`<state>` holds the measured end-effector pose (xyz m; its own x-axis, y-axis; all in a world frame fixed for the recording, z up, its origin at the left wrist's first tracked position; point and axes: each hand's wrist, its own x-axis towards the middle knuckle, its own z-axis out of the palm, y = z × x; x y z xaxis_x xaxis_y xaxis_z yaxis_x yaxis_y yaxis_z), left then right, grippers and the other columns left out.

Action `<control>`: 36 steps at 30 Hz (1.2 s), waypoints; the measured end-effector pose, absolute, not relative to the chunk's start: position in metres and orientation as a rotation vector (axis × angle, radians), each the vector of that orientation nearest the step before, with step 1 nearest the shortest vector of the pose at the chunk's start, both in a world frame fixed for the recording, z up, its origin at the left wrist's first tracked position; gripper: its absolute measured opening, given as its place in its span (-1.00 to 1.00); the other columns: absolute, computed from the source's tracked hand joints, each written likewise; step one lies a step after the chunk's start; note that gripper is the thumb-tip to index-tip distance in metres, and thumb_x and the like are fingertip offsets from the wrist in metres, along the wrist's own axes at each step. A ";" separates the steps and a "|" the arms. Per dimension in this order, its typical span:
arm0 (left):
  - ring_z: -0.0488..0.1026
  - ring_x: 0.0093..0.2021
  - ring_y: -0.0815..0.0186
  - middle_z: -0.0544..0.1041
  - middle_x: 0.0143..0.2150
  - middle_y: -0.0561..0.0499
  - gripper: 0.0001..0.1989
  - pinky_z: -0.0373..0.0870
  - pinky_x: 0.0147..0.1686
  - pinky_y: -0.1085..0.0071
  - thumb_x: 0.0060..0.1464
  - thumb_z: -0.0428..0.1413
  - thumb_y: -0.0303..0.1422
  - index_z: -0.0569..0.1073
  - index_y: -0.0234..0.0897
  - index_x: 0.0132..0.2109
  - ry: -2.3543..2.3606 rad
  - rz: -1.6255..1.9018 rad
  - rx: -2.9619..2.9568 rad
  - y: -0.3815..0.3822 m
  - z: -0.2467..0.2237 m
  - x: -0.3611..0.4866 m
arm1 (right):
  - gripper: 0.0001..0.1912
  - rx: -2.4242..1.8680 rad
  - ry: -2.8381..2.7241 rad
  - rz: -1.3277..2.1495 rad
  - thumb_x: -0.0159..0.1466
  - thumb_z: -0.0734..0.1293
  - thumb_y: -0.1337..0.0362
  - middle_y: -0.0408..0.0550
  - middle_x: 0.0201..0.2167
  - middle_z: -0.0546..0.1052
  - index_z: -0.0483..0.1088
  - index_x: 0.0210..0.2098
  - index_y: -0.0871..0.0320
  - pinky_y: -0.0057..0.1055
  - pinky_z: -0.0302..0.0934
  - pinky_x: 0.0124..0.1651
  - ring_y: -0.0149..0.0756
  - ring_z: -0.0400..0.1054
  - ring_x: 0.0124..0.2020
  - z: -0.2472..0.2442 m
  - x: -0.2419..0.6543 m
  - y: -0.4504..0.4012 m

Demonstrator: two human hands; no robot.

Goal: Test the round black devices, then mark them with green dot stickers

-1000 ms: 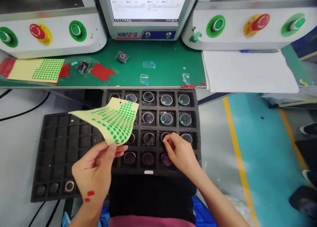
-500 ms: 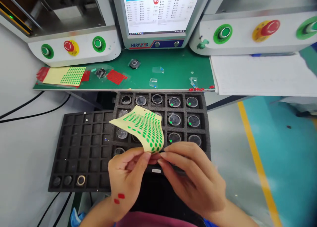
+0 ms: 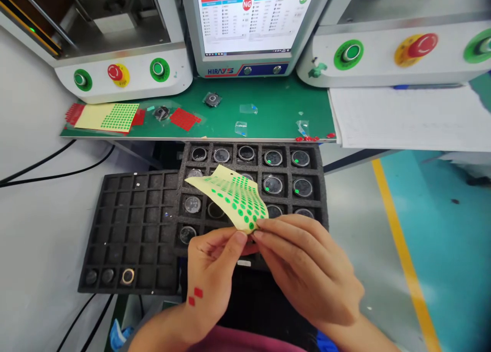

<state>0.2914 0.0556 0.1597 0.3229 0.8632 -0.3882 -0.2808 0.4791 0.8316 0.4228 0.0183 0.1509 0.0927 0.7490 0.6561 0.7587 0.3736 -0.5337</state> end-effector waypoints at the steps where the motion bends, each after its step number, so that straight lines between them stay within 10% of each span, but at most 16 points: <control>1: 0.63 -0.35 0.24 0.67 -0.34 -0.05 -0.89 0.62 -0.28 0.39 0.04 0.29 -0.24 0.67 -0.13 -0.31 0.955 0.845 0.724 0.056 0.160 0.291 | -0.85 -1.362 -1.647 -0.011 0.22 0.38 0.56 0.04 -0.32 0.63 0.49 -0.24 0.26 -0.32 0.45 -0.26 -0.26 0.47 -0.27 0.151 0.423 0.018; 36: 0.44 -0.47 0.35 0.57 -0.49 -0.01 -0.70 0.40 -0.45 0.48 0.15 0.17 -0.14 0.67 -0.25 -0.30 1.034 0.786 0.833 0.046 0.155 0.297 | -0.84 -1.448 -1.633 -0.073 0.25 0.38 0.49 -0.01 -0.26 0.63 0.45 -0.21 0.14 -0.27 0.46 -0.22 -0.28 0.51 -0.27 0.148 0.420 0.014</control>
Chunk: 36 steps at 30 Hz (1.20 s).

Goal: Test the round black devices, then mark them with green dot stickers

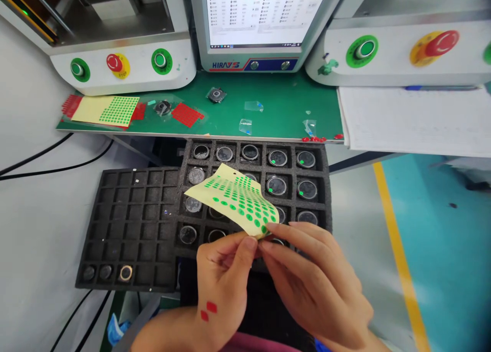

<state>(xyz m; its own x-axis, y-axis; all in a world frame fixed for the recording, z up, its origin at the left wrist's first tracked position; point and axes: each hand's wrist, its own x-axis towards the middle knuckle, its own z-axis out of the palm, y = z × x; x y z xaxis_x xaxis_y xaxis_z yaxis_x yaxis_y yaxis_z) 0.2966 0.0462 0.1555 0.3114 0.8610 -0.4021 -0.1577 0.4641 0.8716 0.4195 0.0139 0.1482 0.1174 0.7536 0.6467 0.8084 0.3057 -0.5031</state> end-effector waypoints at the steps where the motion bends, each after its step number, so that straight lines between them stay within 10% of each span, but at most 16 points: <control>1: 0.46 -0.45 0.33 0.59 -0.47 -0.02 -0.70 0.42 -0.42 0.47 0.16 0.16 -0.14 0.67 -0.24 -0.30 1.025 0.786 0.832 0.046 0.156 0.297 | -0.83 -1.447 -1.639 -0.074 0.24 0.38 0.49 0.00 -0.26 0.63 0.46 -0.20 0.15 -0.26 0.46 -0.22 -0.27 0.51 -0.27 0.148 0.420 0.014; 27: 0.61 -0.34 0.29 0.67 -0.35 -0.01 -0.79 0.57 -0.27 0.50 0.11 0.23 -0.18 0.67 -0.19 -0.30 1.052 0.871 0.796 0.052 0.152 0.303 | -0.81 -1.404 -1.573 0.007 0.26 0.36 0.49 -0.04 -0.30 0.60 0.39 -0.15 0.16 -0.30 0.47 -0.16 -0.31 0.51 -0.29 0.150 0.423 0.013; 36: 0.64 -0.33 0.24 0.68 -0.35 0.02 -0.88 0.63 -0.27 0.40 0.03 0.30 -0.27 0.64 -0.21 -0.35 1.215 1.122 0.820 0.079 0.138 0.276 | -0.87 -1.619 -1.235 0.332 0.25 0.33 0.48 -0.19 -0.51 0.50 0.39 -0.35 0.12 -0.50 0.34 -0.45 -0.40 0.42 -0.51 0.114 0.451 -0.013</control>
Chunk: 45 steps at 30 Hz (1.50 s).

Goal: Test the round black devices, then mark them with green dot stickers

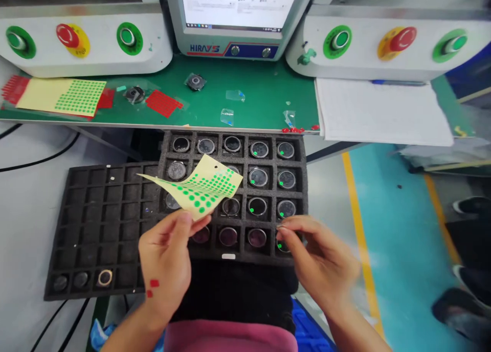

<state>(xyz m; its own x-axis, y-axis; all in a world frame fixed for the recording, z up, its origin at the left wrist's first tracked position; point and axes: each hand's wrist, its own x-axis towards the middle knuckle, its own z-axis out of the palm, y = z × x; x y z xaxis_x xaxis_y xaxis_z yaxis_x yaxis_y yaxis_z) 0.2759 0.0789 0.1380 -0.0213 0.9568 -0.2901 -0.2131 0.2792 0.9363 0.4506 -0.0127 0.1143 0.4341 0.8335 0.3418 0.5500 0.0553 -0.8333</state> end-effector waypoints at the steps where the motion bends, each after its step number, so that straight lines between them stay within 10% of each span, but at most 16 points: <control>1: 0.64 -0.34 0.25 0.67 -0.36 0.03 -0.89 0.64 -0.28 0.40 0.03 0.30 -0.27 0.64 -0.20 -0.36 1.223 1.143 0.825 0.082 0.136 0.273 | -0.88 -1.698 -1.230 0.398 0.27 0.32 0.43 -0.21 -0.55 0.48 0.38 -0.38 0.12 -0.52 0.32 -0.47 -0.42 0.39 -0.56 0.108 0.454 -0.017; 9: 0.64 -0.39 0.28 0.67 -0.39 0.05 -0.92 0.62 -0.37 0.47 0.05 0.29 -0.30 0.64 -0.19 -0.37 1.173 1.106 0.819 0.084 0.129 0.271 | -0.75 -1.997 -1.454 1.027 0.36 0.13 0.23 -0.18 -0.62 0.45 0.32 -0.41 0.10 -0.50 0.17 -0.57 -0.36 0.37 -0.62 0.071 0.449 -0.047; 27: 0.63 -0.45 0.35 0.66 -0.43 0.11 -0.98 0.60 -0.37 0.59 0.05 0.29 -0.35 0.65 -0.13 -0.34 1.067 0.975 0.804 0.076 0.130 0.274 | -0.85 -2.057 -1.427 0.636 0.35 0.19 0.20 -0.33 -0.72 0.35 0.26 -0.33 0.09 -0.53 0.09 -0.66 -0.42 0.26 -0.77 0.054 0.434 -0.040; 35: 0.63 -0.42 0.34 0.67 -0.38 0.07 -0.88 0.59 -0.33 0.59 0.10 0.24 -0.44 0.66 -0.11 -0.28 1.031 0.872 0.966 0.062 0.140 0.281 | -0.82 -1.491 -1.478 0.231 0.24 0.32 0.53 -0.05 -0.36 0.55 0.41 -0.21 0.16 -0.42 0.42 -0.29 -0.35 0.46 -0.33 0.139 0.418 0.004; 45: 0.61 -0.44 0.39 0.67 -0.38 0.09 -0.75 0.55 -0.37 0.66 0.08 0.18 -0.56 0.67 -0.09 -0.26 0.990 0.807 0.966 0.062 0.152 0.287 | -0.80 -1.492 -1.546 0.163 0.23 0.37 0.55 -0.01 -0.32 0.60 0.46 -0.19 0.20 -0.35 0.47 -0.25 -0.31 0.49 -0.28 0.146 0.415 0.010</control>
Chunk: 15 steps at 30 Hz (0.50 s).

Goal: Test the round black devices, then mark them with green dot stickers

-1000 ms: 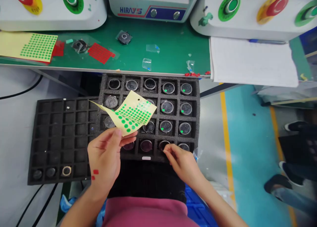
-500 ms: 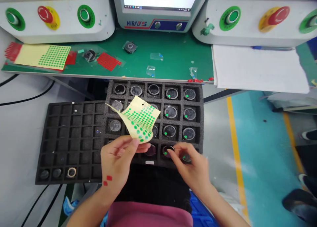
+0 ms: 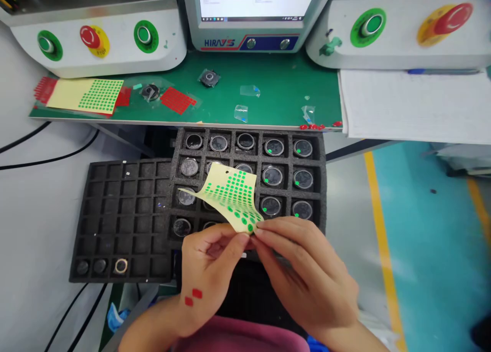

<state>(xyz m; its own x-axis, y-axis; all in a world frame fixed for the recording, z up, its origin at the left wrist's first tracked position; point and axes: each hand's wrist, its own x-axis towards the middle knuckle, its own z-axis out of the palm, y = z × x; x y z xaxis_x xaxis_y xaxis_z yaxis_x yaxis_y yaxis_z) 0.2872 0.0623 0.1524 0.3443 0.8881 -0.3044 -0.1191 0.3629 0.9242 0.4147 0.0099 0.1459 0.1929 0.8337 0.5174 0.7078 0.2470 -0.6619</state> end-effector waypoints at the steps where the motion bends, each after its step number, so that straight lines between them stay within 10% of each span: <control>1: 0.61 -0.44 0.40 0.67 -0.38 0.09 -0.74 0.54 -0.38 0.67 0.07 0.18 -0.56 0.67 -0.09 -0.26 0.984 0.803 0.965 0.063 0.152 0.288 | -0.80 -1.493 -1.566 0.146 0.23 0.37 0.55 -0.01 -0.32 0.61 0.46 -0.19 0.20 -0.33 0.47 -0.24 -0.30 0.50 -0.27 0.146 0.416 0.009; 15: 0.61 -0.46 0.37 0.67 -0.41 0.06 -0.77 0.55 -0.39 0.63 0.05 0.17 -0.56 0.67 -0.14 -0.31 1.036 0.800 1.060 0.064 0.158 0.289 | -0.77 -1.480 -1.580 0.147 0.22 0.38 0.52 -0.04 -0.33 0.62 0.41 -0.18 0.12 -0.25 0.46 -0.20 -0.26 0.52 -0.29 0.146 0.418 0.010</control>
<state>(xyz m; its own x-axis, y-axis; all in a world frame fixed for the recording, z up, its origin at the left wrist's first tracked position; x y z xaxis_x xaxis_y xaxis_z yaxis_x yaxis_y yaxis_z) 0.2888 0.0636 0.1584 0.3279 0.9027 -0.2787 -0.0410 0.3083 0.9504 0.4180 0.0102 0.1456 0.1637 0.8326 0.5292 0.7209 0.2652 -0.6403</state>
